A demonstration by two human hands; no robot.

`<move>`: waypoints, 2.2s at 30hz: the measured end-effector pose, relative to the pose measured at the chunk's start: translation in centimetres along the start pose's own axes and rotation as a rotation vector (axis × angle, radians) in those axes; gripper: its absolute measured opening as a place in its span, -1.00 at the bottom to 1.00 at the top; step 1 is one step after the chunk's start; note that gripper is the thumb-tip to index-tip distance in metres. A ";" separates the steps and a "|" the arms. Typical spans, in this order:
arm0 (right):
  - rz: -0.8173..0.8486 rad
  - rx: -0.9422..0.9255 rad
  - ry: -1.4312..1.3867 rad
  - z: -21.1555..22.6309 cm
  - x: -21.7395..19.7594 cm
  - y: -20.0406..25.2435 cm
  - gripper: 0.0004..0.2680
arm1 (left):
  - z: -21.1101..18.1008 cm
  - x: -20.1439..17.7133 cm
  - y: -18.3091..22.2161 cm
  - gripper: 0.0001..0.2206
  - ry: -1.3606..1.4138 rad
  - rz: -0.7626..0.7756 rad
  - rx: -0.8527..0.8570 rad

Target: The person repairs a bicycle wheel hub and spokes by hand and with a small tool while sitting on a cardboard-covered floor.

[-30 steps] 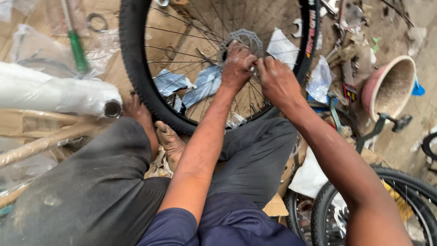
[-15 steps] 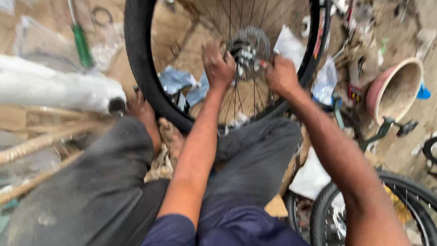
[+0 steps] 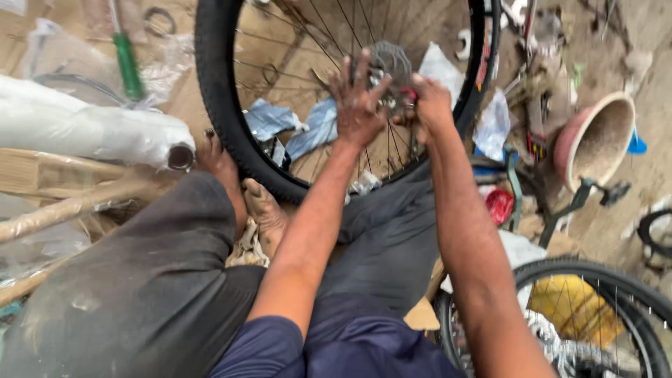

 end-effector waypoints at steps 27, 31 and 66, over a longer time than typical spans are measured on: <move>0.479 -0.611 1.321 1.6 1.8 -1.4 -0.88 | 3.8 1.7 -1.4 -0.46 0.279 -0.055 -0.290; 0.061 0.003 0.703 -0.7 0.0 -2.8 -0.90 | 3.6 1.4 -1.8 -0.48 0.285 -0.068 -0.283; 0.231 -0.360 1.072 2.1 1.4 1.5 -0.65 | -1.0 0.6 -3.5 -0.85 0.044 0.211 0.077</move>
Point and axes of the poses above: each hand's wrist, its own y-axis away from the middle knuckle, its own x-axis out of the palm, z = x × y, the point moved 5 cm from there along -y, towards the middle knuckle, and after that the axes turned 13 degrees about -y, right-handed, at the moved point
